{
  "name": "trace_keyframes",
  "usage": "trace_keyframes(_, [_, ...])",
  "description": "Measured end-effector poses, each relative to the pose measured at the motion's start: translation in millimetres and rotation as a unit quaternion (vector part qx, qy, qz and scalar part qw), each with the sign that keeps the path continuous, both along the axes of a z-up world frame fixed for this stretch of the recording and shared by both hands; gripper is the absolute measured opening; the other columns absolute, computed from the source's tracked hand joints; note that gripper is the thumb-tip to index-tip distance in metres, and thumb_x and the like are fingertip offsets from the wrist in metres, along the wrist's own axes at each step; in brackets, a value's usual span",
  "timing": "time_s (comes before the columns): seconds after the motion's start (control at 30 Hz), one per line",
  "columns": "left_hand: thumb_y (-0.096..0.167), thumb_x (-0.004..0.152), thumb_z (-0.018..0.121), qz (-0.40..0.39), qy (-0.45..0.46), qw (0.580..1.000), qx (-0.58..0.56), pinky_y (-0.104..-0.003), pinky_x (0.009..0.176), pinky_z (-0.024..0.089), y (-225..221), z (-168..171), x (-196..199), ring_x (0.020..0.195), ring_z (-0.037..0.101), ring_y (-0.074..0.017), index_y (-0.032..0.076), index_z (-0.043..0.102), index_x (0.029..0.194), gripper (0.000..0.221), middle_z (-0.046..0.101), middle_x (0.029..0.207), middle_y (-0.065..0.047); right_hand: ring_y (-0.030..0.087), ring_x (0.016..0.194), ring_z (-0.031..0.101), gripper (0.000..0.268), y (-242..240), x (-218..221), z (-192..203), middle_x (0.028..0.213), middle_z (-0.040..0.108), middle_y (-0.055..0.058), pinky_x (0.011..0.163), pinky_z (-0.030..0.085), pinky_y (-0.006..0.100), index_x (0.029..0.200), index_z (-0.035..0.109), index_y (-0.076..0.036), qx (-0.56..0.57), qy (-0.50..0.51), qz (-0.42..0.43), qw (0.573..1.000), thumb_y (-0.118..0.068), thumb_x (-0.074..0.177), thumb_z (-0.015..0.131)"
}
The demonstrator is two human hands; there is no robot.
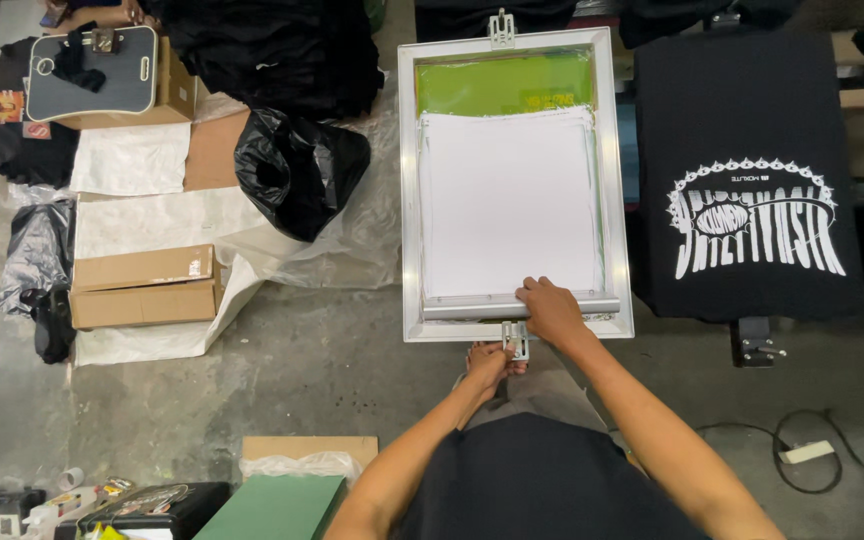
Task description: The person uses a squeegee to pull white ink across a screen printing frame, applying a design onto black t-shirts. The person repeatedly aligns the frame, pulls the squeegee, and lifts the frame to reveal the printed design on the shirts.
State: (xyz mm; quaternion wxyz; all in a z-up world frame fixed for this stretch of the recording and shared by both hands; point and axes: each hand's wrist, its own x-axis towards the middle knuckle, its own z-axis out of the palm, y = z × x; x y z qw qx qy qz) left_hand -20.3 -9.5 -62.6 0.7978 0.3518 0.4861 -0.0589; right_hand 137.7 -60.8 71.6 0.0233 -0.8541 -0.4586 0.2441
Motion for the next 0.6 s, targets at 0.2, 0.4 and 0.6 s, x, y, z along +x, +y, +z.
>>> trace_keyframes(0.2, [0.012, 0.088, 0.061, -0.017, -0.021, 1.000, -0.013, -0.037, 0.058, 0.061, 8, 26, -1, 0.063, 0.068, -0.0305, -0.014, 0.051, 0.114, 0.037, 0.062, 0.080, -0.021, 0.026, 0.097, 0.055, 0.036, 0, 3, -6, 0.095, 0.055, 0.003, 0.075, 0.052, 0.042, 0.098, 0.063, -0.013, 0.006, 0.004, -0.004, 1.000, -0.010, 0.063, 0.065])
trace_keyframes(0.4, [0.016, 0.085, 0.068, -0.109, -0.026, 0.968, 0.223, -0.034, 0.047, 0.056, 18, 59, -20, 0.056, 0.067, -0.0274, -0.005, 0.066, 0.094, 0.024, 0.064, 0.065, -0.019, 0.035, 0.103, 0.055, 0.035, -1, 16, 64, 0.101, 0.057, 0.010, 0.082, 0.051, 0.051, 0.102, 0.061, -0.010, 0.049, 0.100, -0.026, 0.993, -0.014, 0.068, 0.066])
trace_keyframes(0.6, [0.006, 0.078, 0.066, -0.202, -0.094, 0.686, 0.692, -0.034, 0.066, 0.048, 96, 208, -10, 0.078, 0.055, -0.0252, 0.006, 0.061, 0.095, 0.018, 0.048, 0.083, -0.006, 0.032, 0.100, 0.061, 0.024, -49, 53, 70, 0.096, 0.065, 0.008, 0.083, 0.050, 0.046, 0.097, 0.067, -0.011, 0.011, 0.079, -0.098, 0.992, -0.015, 0.073, 0.066])
